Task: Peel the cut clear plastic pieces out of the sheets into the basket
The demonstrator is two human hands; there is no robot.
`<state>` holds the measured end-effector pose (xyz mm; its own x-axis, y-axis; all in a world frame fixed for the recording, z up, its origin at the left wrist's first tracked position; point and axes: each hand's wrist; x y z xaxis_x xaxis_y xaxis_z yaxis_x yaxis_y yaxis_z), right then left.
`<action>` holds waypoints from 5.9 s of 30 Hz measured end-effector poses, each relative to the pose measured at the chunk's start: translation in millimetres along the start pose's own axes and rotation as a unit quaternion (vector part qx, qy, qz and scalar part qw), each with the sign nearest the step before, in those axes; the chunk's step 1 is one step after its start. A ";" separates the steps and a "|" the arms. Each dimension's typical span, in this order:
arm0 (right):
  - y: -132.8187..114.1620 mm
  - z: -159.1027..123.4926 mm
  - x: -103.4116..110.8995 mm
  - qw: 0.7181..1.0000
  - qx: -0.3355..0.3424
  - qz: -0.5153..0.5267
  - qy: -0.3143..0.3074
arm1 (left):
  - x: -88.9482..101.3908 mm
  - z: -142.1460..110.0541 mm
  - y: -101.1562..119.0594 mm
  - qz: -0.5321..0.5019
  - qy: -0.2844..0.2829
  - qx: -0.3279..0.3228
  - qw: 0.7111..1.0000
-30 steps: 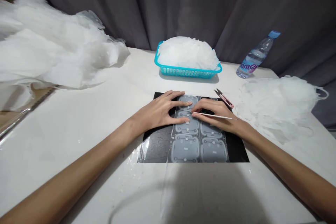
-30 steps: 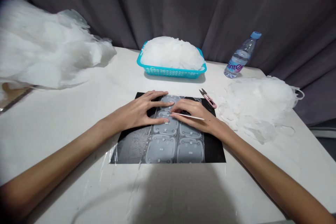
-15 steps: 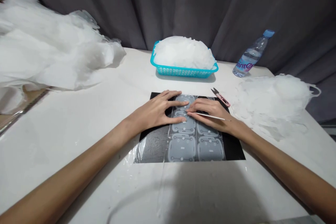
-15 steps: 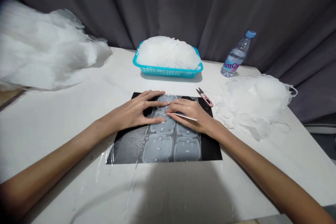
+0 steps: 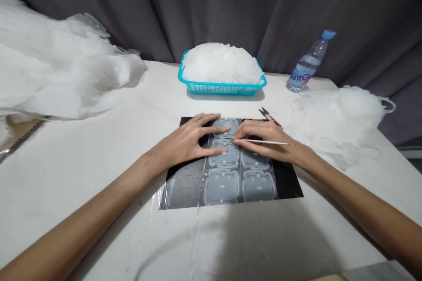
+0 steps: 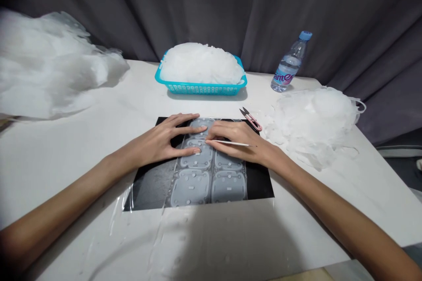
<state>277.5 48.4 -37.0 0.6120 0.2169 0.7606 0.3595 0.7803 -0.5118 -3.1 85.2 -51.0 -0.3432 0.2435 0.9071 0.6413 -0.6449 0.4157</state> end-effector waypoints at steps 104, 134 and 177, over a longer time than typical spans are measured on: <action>-13.0 14.2 -12.8 0.969 -0.150 0.172 0.100 | -0.7 -5.9 39.5 -0.614 0.030 0.196 0.764; -16.9 17.5 14.0 0.935 -0.168 0.312 -0.001 | 5.6 -11.4 42.9 -0.369 0.010 0.109 0.923; -40.2 6.1 -27.5 0.952 0.028 -0.292 0.086 | 5.8 -12.0 52.2 -0.464 0.085 0.120 0.874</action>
<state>241.9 14.7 -34.9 0.4272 -0.3593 0.8297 0.6394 0.7688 0.0038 20.2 44.2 -24.9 -0.8755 0.4563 0.1590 0.1524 -0.0515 0.9870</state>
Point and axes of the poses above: each hand's wrist, its own z-axis towards the middle knuckle, its own x-axis out of the back of the hand, y = z × x, and after that the axes turned 5 degrees about x, right-handed
